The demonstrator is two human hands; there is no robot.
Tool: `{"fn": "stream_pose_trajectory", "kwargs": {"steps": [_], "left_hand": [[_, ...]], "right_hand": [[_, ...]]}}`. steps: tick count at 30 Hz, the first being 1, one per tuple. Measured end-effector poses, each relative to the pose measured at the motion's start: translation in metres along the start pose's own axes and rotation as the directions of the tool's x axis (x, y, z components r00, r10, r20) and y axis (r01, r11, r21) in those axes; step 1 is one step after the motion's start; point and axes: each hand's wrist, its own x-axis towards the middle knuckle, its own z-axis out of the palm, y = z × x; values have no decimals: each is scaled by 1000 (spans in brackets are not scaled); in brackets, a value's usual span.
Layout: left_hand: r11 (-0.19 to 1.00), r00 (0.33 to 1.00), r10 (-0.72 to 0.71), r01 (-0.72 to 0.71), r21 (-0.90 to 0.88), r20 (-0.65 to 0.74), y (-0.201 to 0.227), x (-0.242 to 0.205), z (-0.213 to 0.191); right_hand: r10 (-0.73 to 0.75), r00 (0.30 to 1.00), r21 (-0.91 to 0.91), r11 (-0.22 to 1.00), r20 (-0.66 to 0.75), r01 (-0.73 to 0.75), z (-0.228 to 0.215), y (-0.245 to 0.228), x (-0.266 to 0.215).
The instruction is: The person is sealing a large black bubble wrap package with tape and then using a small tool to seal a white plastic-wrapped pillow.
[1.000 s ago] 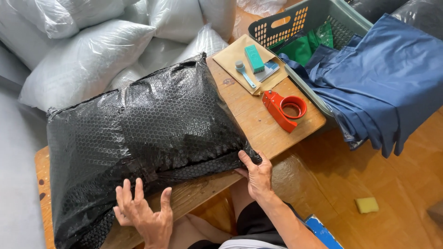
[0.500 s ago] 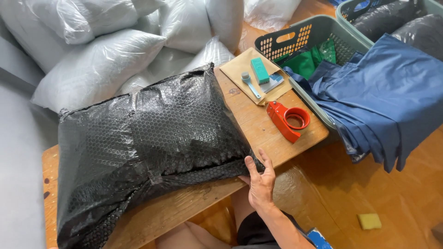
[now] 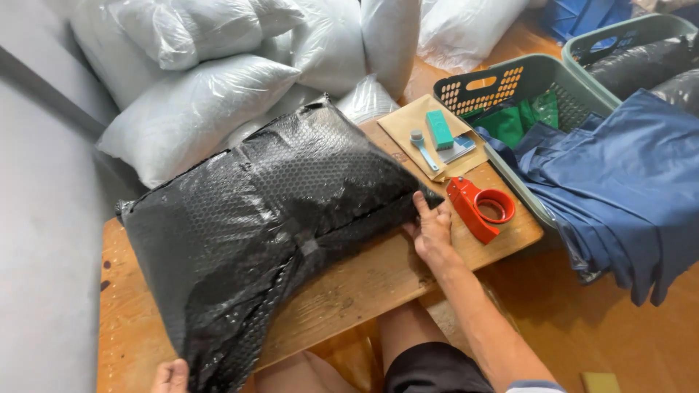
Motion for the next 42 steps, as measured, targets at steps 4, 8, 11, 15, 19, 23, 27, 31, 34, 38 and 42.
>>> {"fn": "stream_pose_trajectory", "kwargs": {"steps": [4, 8, 11, 15, 19, 23, 27, 31, 34, 38, 42], "left_hand": [[955, 966, -260, 257, -150, 1, 114, -82, 44], [873, 916, -335, 390, -292, 221, 172, -136, 80], [884, 901, -370, 416, -212, 228, 256, -157, 70], [845, 923, -361, 384, -373, 132, 274, -168, 73], [794, 918, -389, 374, -479, 73, 300, -164, 69], [955, 978, 121, -161, -250, -168, 315, -158, 71], [943, 972, 168, -207, -260, -164, 315, -160, 74], [945, 943, 296, -313, -98, -152, 315, -160, 68], [905, 898, 424, -425, 22, -118, 306, -157, 73], [897, 893, 441, -438, 58, -85, 301, -156, 80], [903, 897, 422, -429, -35, -132, 305, -161, 74]], "right_hand": [[83, 990, 77, 993, 115, -92, 5, 17, -18], [51, 955, -175, 985, 292, 1, -1, 44, -110], [34, 908, -397, 905, 419, 150, -22, 61, -177], [8, 851, -539, 776, 526, 326, -46, 73, -209], [243, 778, -698, 641, 579, 319, -45, 60, -213], [346, 728, -716, 641, 592, 278, -41, 58, -243], [236, 738, -650, 681, 632, 338, -59, 71, -253], [166, 700, -630, 609, 695, 481, -67, 67, -252], [171, 680, -654, 513, 713, 556, -64, 60, -256], [137, 577, -549, 541, 805, 638, -60, 48, -249], [-285, 672, -580, 348, 683, 737, -63, 24, -193]]}}
